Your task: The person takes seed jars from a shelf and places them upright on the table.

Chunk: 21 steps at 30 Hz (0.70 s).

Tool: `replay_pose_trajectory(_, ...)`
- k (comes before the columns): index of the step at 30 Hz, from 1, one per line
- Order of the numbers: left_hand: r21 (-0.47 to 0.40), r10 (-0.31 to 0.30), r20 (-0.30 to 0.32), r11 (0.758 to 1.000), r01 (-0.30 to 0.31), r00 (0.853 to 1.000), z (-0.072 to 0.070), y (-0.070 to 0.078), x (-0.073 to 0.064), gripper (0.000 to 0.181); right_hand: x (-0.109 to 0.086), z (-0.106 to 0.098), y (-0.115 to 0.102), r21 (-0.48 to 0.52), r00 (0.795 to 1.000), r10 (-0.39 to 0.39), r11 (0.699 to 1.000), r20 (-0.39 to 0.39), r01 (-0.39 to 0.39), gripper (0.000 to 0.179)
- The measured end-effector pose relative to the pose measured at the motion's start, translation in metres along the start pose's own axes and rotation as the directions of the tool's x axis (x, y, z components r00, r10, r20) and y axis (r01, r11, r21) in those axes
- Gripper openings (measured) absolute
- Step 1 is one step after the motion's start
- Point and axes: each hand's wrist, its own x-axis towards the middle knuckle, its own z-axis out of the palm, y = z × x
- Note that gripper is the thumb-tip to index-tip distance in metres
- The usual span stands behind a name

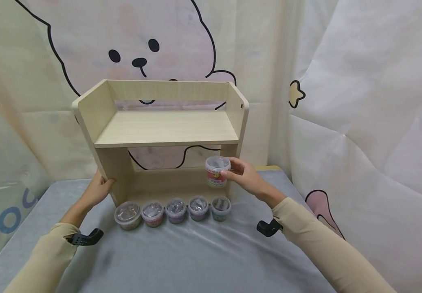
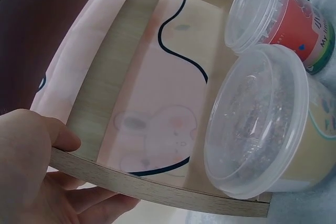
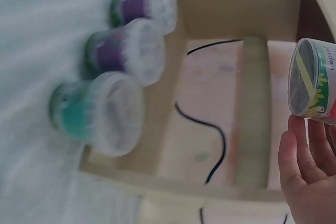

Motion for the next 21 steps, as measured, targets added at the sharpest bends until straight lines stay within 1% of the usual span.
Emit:
replay_pose_trajectory(4, -0.007, 0.011, -0.001, 1.000, -0.011, 1.000, -0.001, 0.000, 0.000, 0.078, -0.008, -0.004, 0.015, 0.015, 1.000, 0.020, 1.000, -0.002, -0.020, 0.050)
replay_pose_trajectory(10, -0.023, 0.058, -0.001, 0.998, -0.058, 0.998, -0.002, -0.008, 0.000, 0.080, -0.020, -0.010, 0.035, 0.009, 0.998, 0.057, 0.998, -0.023, -0.057, 0.053)
replay_pose_trajectory(15, -0.057, 0.065, 0.026, 0.996, -0.063, 0.998, -0.005, -0.011, 0.000, 0.084, -0.030, -0.016, 0.047, 0.003, 0.995, 0.085, 0.996, -0.046, -0.085, 0.054)
replay_pose_trajectory(21, -0.106, 0.105, 0.059, 0.990, -0.098, 0.993, -0.008, -0.012, -0.001, 0.090, -0.038, -0.024, 0.057, -0.003, 0.991, 0.112, 0.994, -0.071, -0.112, 0.053)
